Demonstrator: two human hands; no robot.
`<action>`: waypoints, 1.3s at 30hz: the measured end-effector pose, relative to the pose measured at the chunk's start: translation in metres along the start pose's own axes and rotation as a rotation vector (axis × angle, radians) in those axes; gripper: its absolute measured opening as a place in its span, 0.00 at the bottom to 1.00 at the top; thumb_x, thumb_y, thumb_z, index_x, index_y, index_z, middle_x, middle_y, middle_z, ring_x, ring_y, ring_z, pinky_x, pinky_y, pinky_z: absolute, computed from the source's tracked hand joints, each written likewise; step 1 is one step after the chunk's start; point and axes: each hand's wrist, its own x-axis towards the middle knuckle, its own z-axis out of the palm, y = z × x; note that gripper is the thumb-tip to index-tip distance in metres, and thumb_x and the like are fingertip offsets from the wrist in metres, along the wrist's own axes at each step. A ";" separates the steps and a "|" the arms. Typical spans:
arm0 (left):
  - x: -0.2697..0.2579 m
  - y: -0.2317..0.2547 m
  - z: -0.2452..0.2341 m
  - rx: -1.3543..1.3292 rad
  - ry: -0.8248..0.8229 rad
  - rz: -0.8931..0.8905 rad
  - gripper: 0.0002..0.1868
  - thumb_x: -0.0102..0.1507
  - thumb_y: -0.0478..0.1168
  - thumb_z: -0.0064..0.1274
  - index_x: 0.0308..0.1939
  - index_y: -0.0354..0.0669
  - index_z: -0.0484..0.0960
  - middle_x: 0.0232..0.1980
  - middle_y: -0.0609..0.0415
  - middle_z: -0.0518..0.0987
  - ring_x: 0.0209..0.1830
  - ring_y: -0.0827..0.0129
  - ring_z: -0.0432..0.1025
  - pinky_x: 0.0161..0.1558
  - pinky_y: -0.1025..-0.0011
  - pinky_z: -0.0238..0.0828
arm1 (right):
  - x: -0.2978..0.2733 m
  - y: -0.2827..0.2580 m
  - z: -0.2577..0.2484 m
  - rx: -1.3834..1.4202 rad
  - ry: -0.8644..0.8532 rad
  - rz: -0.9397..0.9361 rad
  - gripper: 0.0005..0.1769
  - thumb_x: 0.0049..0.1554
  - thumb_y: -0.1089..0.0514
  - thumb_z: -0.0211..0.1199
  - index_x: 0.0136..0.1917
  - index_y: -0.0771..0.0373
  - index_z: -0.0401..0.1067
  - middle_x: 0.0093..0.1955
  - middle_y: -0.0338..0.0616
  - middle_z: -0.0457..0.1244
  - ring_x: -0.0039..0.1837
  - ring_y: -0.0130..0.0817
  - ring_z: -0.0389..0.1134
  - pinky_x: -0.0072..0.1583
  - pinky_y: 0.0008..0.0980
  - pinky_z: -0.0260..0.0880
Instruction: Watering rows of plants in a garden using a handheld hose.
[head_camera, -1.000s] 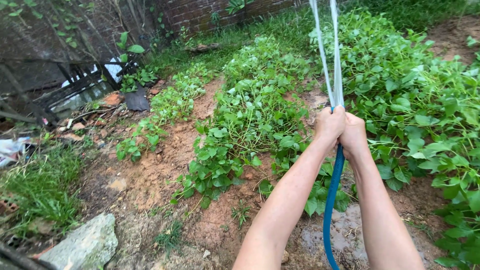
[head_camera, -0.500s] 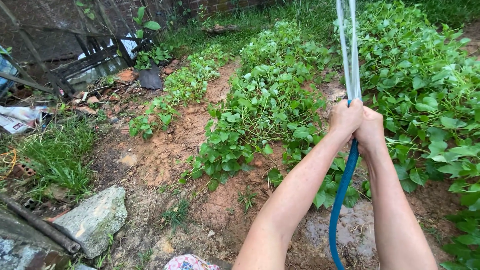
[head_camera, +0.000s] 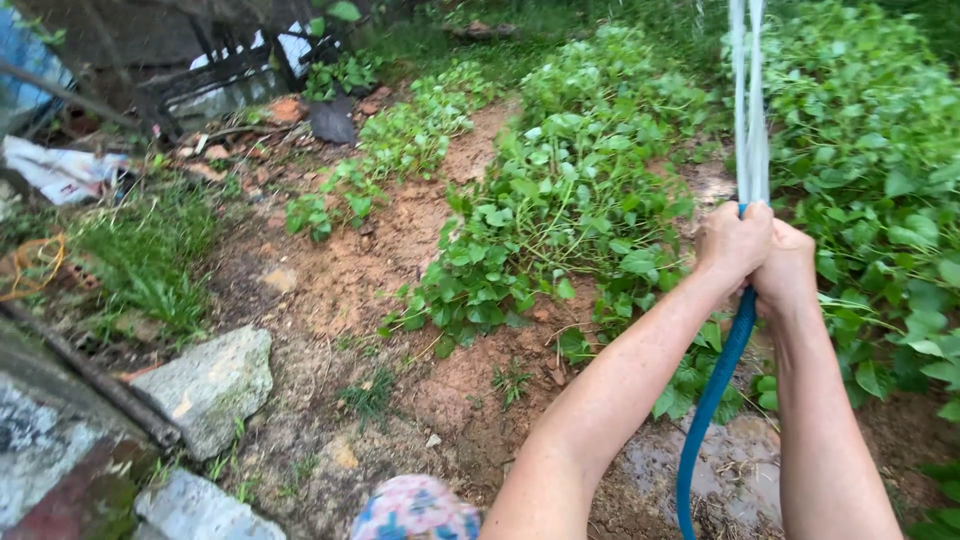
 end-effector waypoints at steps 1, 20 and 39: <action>0.001 0.000 -0.007 -0.003 0.018 -0.010 0.27 0.64 0.56 0.43 0.41 0.34 0.84 0.42 0.30 0.82 0.45 0.40 0.78 0.49 0.49 0.73 | -0.003 -0.008 0.010 -0.003 -0.020 0.006 0.11 0.69 0.60 0.59 0.43 0.62 0.71 0.37 0.33 0.63 0.34 0.19 0.60 0.34 0.25 0.58; -0.002 -0.060 -0.086 -0.292 -0.015 -0.194 0.24 0.63 0.54 0.46 0.45 0.36 0.83 0.41 0.32 0.82 0.42 0.45 0.79 0.44 0.51 0.74 | -0.025 0.038 0.085 -0.216 -0.093 0.038 0.11 0.73 0.57 0.56 0.48 0.61 0.70 0.39 0.32 0.62 0.37 0.19 0.60 0.37 0.25 0.59; -0.041 -0.020 -0.106 0.021 0.410 0.364 0.26 0.62 0.50 0.57 0.58 0.36 0.84 0.48 0.35 0.81 0.45 0.47 0.76 0.41 0.53 0.71 | -0.004 0.027 0.059 -0.178 -0.024 -0.155 0.14 0.72 0.57 0.58 0.43 0.62 0.69 0.40 0.31 0.62 0.40 0.19 0.59 0.41 0.26 0.61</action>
